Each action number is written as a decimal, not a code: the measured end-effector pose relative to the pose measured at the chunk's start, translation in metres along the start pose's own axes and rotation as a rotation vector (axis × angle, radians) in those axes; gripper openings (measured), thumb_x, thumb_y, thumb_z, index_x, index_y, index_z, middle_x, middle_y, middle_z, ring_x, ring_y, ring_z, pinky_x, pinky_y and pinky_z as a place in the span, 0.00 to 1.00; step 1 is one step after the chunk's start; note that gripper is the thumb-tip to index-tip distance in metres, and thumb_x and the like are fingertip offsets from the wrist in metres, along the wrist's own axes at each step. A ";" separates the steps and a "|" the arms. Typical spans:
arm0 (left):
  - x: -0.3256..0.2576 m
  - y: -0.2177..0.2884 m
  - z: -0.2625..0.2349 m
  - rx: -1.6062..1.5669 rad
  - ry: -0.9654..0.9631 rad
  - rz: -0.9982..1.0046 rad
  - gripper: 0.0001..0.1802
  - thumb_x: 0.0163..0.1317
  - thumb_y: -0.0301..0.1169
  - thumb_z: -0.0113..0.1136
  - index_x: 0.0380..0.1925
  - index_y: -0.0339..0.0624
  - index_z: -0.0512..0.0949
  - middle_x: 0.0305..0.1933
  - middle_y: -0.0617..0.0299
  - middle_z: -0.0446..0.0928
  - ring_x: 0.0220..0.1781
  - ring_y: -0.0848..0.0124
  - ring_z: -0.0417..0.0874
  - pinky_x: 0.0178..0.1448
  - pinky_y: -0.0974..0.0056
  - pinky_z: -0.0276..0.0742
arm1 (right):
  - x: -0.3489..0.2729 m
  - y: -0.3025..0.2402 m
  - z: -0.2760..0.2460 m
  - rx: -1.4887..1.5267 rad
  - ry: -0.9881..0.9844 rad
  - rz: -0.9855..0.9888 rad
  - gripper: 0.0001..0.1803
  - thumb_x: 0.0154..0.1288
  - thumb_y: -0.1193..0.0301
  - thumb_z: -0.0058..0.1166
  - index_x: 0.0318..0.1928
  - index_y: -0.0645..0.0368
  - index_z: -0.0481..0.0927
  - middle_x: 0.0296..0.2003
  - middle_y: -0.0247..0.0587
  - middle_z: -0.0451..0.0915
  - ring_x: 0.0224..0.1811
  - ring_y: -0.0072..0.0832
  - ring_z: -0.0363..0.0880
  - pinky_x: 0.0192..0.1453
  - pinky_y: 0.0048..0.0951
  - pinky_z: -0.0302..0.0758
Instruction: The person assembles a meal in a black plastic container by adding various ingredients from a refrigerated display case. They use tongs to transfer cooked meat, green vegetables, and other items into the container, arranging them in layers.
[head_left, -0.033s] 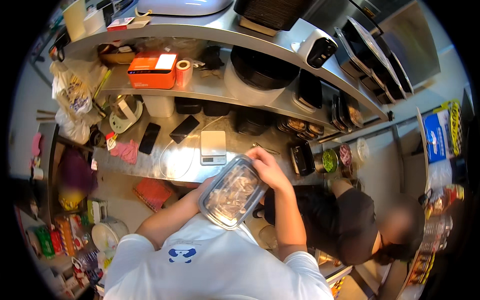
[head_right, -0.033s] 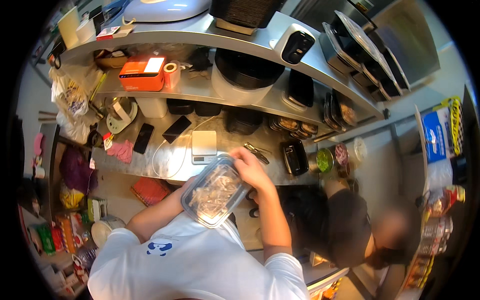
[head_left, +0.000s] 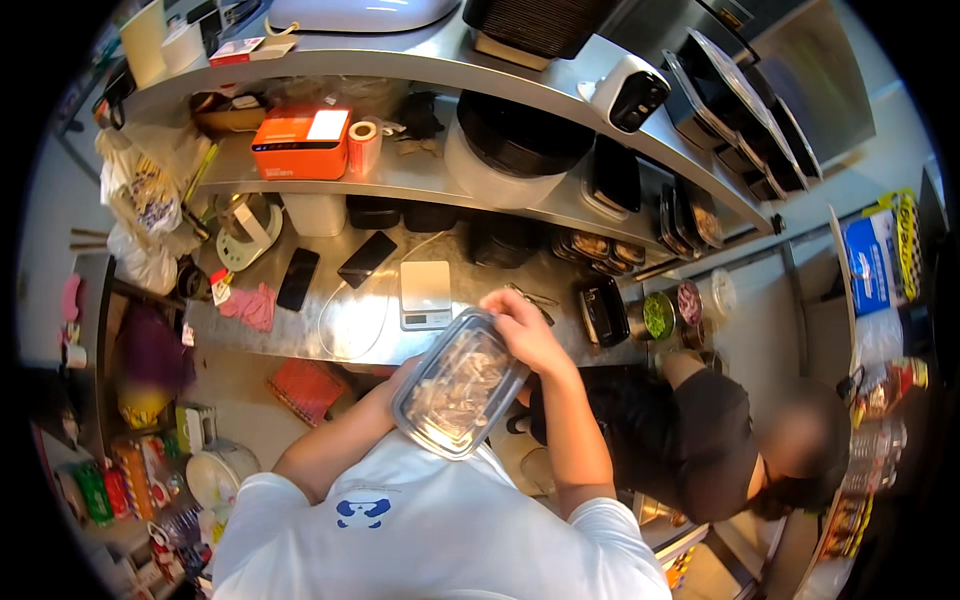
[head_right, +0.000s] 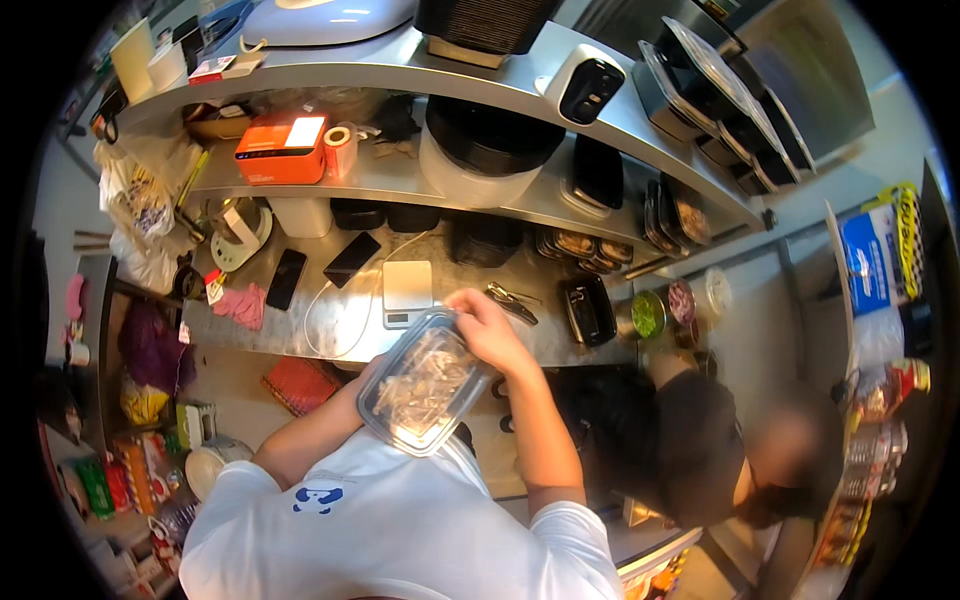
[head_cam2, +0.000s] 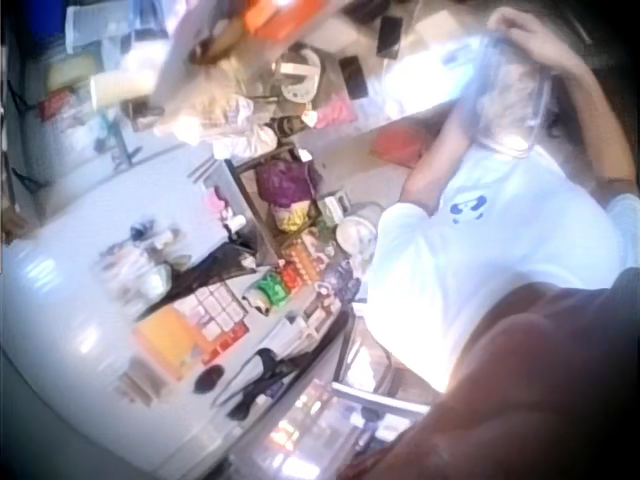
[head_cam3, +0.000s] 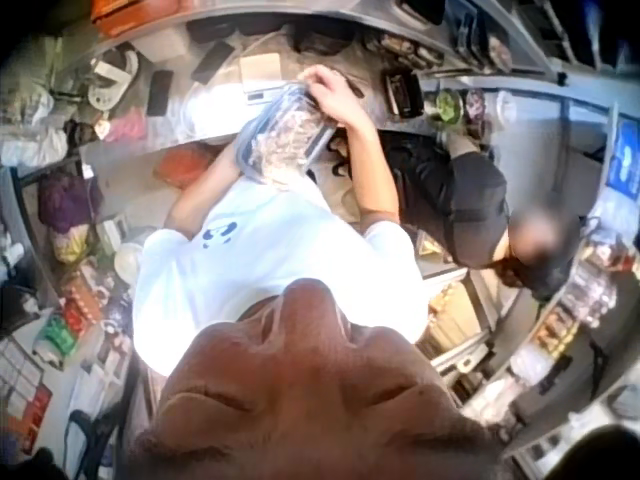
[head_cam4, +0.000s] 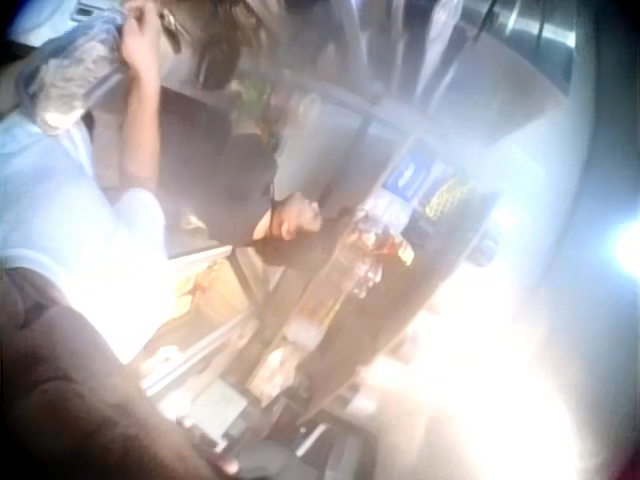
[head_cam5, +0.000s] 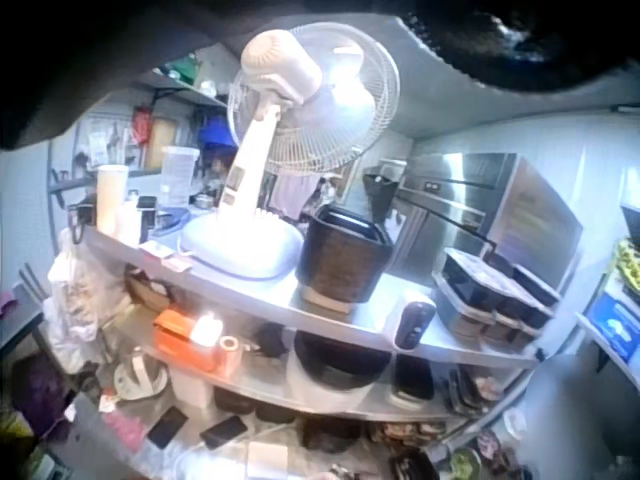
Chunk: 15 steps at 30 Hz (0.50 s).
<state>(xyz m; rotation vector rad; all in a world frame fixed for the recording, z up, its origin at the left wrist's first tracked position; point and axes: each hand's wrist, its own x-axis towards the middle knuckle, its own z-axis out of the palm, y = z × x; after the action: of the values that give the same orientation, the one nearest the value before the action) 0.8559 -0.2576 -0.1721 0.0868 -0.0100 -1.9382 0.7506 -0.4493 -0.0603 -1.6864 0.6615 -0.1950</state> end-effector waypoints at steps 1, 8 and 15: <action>-0.012 -0.003 -0.001 -0.010 0.009 0.016 0.40 0.76 0.65 0.41 0.73 0.46 0.70 0.73 0.52 0.73 0.71 0.54 0.77 0.74 0.45 0.73 | 0.005 -0.008 0.018 -0.093 0.005 0.008 0.08 0.66 0.74 0.52 0.44 0.59 0.80 0.36 0.32 0.80 0.39 0.23 0.78 0.43 0.28 0.75; -0.095 -0.021 -0.012 -0.024 0.092 0.124 0.40 0.76 0.64 0.41 0.73 0.46 0.70 0.73 0.52 0.73 0.71 0.53 0.77 0.74 0.45 0.73 | -0.003 -0.060 0.125 -0.713 0.130 0.007 0.25 0.58 0.48 0.66 0.32 0.58 0.76 0.34 0.53 0.85 0.41 0.53 0.84 0.45 0.48 0.79; -0.143 -0.027 -0.019 -0.002 0.167 0.211 0.39 0.77 0.63 0.41 0.73 0.46 0.69 0.73 0.52 0.73 0.71 0.53 0.77 0.73 0.44 0.73 | -0.019 -0.088 0.178 -0.727 0.173 -0.190 0.11 0.55 0.62 0.60 0.31 0.54 0.77 0.35 0.46 0.81 0.43 0.49 0.82 0.46 0.49 0.78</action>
<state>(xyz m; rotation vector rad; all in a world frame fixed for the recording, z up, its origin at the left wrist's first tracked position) 0.8836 -0.1138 -0.1840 0.2374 0.0903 -1.7150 0.8477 -0.2816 -0.0140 -2.4560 0.7515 -0.2552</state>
